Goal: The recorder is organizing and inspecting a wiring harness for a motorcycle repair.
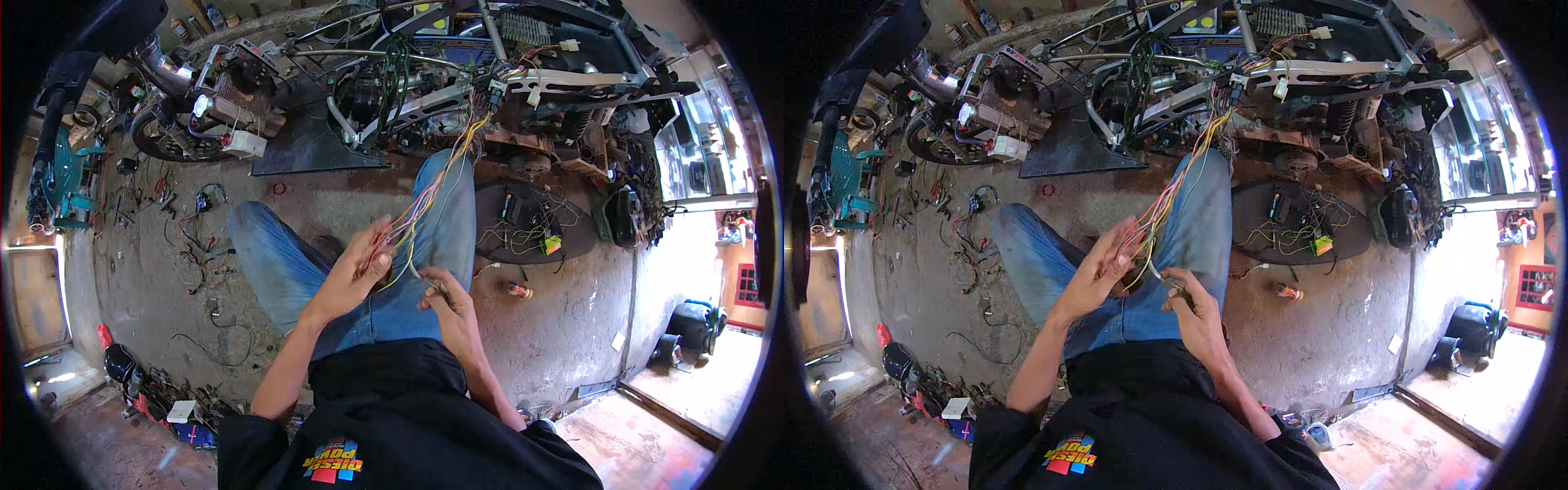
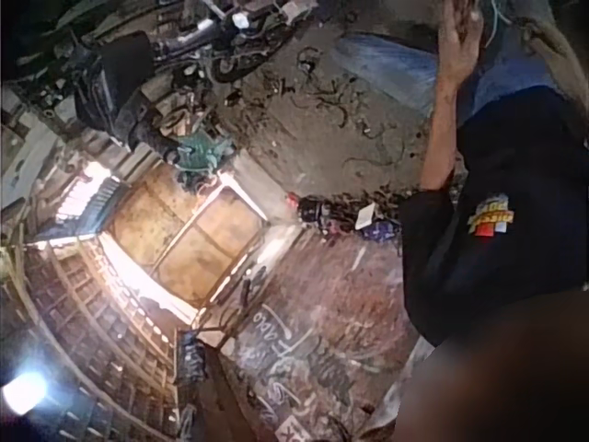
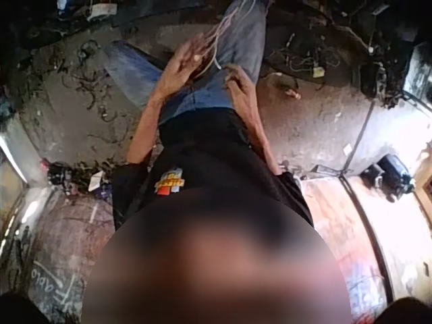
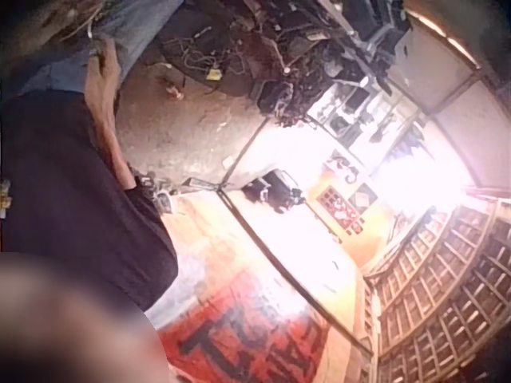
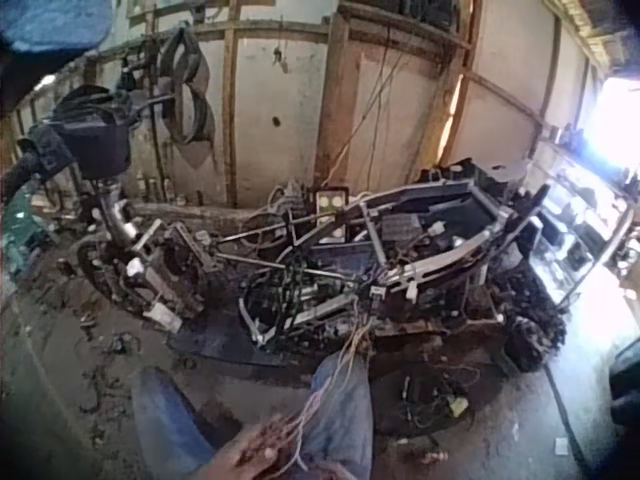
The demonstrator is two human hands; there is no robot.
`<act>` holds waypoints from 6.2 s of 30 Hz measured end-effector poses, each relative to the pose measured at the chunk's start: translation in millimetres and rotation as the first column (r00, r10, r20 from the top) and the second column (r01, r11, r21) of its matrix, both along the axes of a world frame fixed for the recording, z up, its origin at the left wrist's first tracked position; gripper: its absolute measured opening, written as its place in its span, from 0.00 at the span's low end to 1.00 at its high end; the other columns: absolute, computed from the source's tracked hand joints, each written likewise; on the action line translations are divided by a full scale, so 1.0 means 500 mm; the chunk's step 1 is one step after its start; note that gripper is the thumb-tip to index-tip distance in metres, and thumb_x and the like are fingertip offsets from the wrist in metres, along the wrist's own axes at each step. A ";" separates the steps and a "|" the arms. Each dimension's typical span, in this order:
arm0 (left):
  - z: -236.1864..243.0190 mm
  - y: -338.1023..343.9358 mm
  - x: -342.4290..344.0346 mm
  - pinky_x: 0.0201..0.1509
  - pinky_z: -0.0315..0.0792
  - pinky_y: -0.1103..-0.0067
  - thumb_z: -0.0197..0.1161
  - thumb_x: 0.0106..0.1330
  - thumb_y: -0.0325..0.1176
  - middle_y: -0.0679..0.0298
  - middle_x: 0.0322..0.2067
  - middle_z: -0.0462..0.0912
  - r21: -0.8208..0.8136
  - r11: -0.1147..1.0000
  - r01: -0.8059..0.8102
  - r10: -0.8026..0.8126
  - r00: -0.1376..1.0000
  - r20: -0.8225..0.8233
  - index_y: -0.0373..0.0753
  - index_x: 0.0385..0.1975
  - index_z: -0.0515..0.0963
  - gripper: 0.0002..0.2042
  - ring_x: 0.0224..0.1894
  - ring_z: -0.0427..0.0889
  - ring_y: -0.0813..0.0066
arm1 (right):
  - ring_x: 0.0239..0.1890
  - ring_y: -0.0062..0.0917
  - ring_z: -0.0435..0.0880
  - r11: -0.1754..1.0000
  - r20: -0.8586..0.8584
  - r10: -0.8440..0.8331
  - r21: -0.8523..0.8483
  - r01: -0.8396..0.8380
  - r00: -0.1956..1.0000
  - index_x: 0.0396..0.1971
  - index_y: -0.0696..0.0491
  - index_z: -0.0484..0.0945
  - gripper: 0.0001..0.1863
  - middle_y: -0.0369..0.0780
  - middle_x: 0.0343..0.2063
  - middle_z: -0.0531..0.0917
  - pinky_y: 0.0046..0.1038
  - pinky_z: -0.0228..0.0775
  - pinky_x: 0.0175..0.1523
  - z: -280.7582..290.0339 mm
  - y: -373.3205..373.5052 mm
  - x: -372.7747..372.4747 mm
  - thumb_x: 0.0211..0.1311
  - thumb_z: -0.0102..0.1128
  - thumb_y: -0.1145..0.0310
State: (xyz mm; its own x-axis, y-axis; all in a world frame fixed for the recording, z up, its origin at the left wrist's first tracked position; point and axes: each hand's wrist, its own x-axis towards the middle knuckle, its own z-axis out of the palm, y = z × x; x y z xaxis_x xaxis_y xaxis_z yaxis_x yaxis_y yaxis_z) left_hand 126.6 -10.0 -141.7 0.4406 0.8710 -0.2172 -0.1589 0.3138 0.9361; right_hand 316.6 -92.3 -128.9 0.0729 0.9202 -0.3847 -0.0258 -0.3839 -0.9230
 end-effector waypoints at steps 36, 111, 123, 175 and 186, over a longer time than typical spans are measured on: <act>0.155 0.145 -0.037 0.27 0.66 0.75 0.68 0.69 0.35 0.66 0.19 0.70 0.421 0.895 0.149 0.206 0.699 -0.685 0.35 0.30 0.72 0.13 0.21 0.70 0.81 | 0.42 0.27 0.81 0.948 0.092 -0.124 0.306 0.090 0.988 0.50 0.60 0.78 0.13 0.43 0.39 0.80 0.28 0.73 0.49 -0.005 0.139 -0.106 0.69 0.60 0.72; -0.095 0.059 -0.121 0.51 0.82 0.73 0.59 0.77 0.34 0.53 0.48 0.85 -0.303 0.868 0.392 -0.383 0.919 0.091 0.29 0.54 0.73 0.15 0.44 0.88 0.67 | 0.28 0.14 0.69 0.974 0.429 0.155 0.082 -0.209 0.890 0.37 0.60 0.81 0.11 0.32 0.25 0.76 0.22 0.62 0.34 0.042 0.248 0.220 0.65 0.66 0.67; -0.084 0.052 -0.103 0.46 0.84 0.72 0.59 0.76 0.30 0.52 0.43 0.86 -0.316 0.858 0.405 -0.388 0.914 0.117 0.33 0.46 0.73 0.08 0.41 0.88 0.67 | 0.26 0.11 0.66 0.980 0.408 0.130 0.082 -0.179 0.903 0.36 0.60 0.82 0.09 0.29 0.22 0.74 0.19 0.58 0.31 0.033 0.230 0.220 0.66 0.60 0.69; -0.055 0.029 -0.095 0.35 0.84 0.75 0.55 0.79 0.41 0.52 0.42 0.86 -0.319 0.875 0.364 -0.338 0.931 0.135 0.34 0.48 0.73 0.14 0.35 0.89 0.68 | 0.29 0.10 0.66 0.976 0.323 0.189 0.041 -0.213 0.927 0.38 0.58 0.80 0.08 0.27 0.26 0.73 0.18 0.59 0.34 0.076 0.228 0.198 0.69 0.57 0.69; -0.040 0.038 -0.102 0.34 0.86 0.73 0.51 0.80 0.42 0.49 0.45 0.85 -0.364 0.859 0.360 -0.293 0.929 0.227 0.33 0.53 0.70 0.17 0.37 0.89 0.64 | 0.29 0.11 0.66 0.971 0.296 0.185 0.093 -0.221 0.937 0.35 0.57 0.78 0.09 0.29 0.27 0.74 0.18 0.60 0.35 0.065 0.244 0.201 0.70 0.52 0.68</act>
